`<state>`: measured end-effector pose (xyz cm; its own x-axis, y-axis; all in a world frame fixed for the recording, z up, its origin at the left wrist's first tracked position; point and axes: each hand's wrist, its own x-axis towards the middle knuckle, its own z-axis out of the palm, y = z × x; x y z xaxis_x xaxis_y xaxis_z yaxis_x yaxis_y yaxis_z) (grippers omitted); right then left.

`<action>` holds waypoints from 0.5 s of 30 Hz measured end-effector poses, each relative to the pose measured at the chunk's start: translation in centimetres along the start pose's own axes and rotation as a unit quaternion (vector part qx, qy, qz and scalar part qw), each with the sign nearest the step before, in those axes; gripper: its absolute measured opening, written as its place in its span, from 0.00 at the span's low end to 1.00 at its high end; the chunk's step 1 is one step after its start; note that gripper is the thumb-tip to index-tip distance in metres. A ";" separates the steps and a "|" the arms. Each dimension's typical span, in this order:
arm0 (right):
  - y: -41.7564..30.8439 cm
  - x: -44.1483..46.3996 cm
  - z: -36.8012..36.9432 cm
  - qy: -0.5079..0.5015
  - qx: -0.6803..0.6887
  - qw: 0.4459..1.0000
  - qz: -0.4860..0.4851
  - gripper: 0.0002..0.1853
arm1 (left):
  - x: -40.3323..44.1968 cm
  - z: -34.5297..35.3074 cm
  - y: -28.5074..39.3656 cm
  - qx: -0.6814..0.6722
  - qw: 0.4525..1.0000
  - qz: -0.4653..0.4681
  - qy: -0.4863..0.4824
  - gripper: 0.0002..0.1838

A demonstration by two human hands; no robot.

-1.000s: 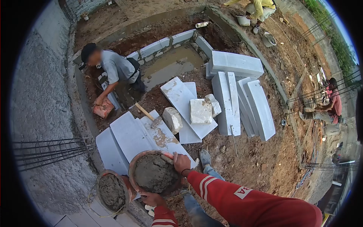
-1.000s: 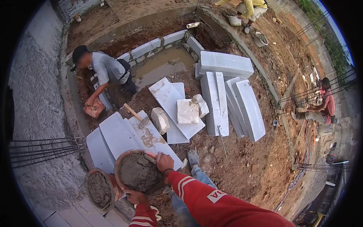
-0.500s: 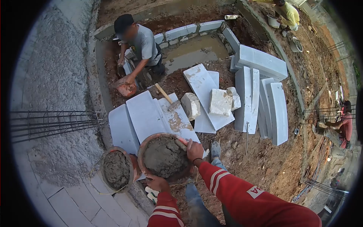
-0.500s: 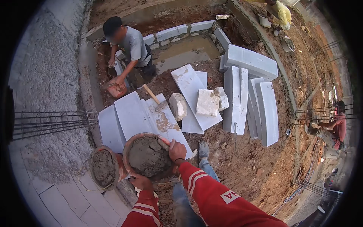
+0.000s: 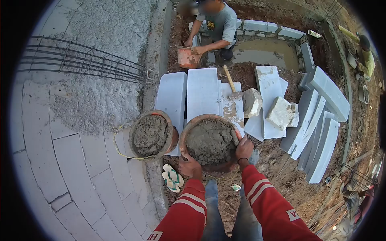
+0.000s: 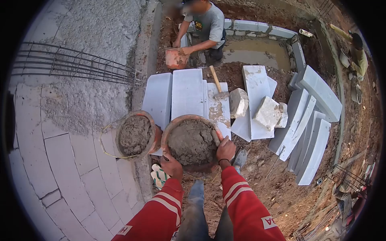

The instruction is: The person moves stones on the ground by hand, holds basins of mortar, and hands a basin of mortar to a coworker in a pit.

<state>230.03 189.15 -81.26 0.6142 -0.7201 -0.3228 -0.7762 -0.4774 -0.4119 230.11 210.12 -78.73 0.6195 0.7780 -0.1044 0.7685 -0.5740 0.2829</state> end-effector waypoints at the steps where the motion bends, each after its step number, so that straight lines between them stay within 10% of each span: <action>1: -0.1 0.0 -0.1 0.006 -0.002 1.000 0.016 0.29 | -0.1 -0.1 -0.1 0.004 1.000 -0.001 0.011 0.29; 15: -0.3 -0.3 -1.5 -0.034 0.012 0.998 0.048 0.29 | -1.0 -1.9 1.5 -0.089 0.994 0.011 -0.068 0.33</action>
<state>229.92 188.75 -79.78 0.5467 -0.7255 -0.4181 -0.8283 -0.3952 -0.3973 230.36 208.92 -76.36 0.6616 0.7168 -0.2201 0.7210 -0.5276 0.4492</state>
